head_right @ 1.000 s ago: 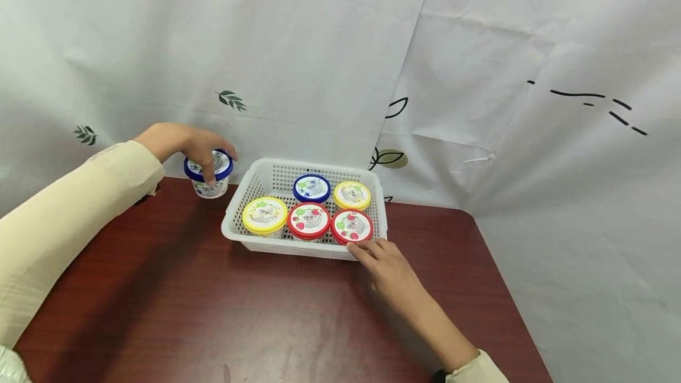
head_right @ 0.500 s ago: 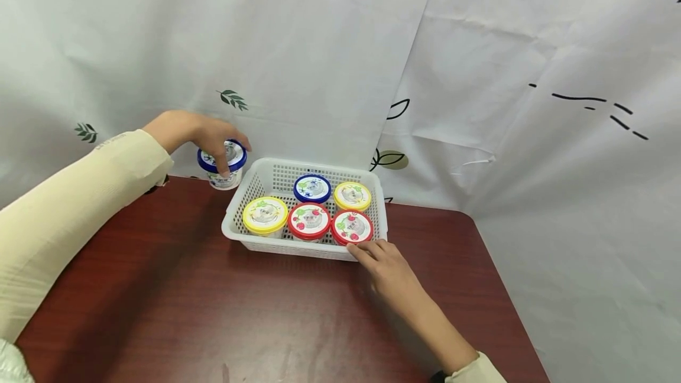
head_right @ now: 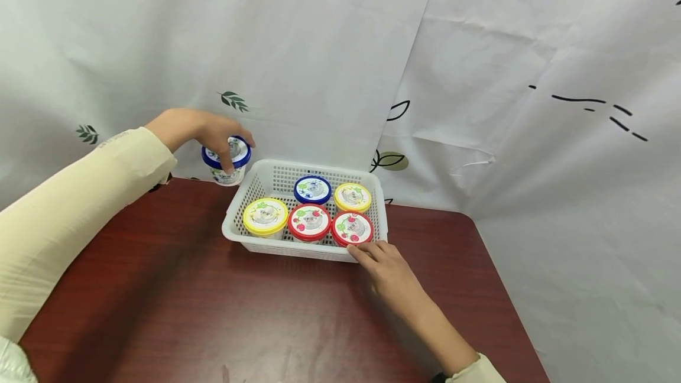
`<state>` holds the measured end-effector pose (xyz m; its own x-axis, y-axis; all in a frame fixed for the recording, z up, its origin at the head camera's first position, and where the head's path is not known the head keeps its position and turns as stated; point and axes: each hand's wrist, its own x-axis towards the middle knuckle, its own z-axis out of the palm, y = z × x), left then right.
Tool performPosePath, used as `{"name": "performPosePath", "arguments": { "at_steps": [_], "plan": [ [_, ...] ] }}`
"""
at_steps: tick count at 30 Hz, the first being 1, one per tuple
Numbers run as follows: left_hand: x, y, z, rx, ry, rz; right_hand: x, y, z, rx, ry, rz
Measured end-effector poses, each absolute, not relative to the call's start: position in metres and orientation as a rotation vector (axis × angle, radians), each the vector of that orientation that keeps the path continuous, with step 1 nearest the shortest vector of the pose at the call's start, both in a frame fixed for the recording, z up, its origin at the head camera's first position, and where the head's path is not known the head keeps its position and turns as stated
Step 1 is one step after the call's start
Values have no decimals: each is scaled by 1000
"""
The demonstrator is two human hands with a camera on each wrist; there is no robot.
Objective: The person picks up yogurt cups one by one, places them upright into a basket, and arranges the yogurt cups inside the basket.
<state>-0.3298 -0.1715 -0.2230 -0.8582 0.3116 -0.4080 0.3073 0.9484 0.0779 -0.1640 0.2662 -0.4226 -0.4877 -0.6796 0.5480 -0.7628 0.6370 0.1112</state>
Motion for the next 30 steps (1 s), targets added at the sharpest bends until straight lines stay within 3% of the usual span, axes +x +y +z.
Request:
{"name": "performPosePath", "arguments": {
  "at_steps": [30],
  "plan": [
    [-330, -133, -223, 564, 2717, 70, -163, 269, -421, 1135, -2304, 185]
  ]
}}
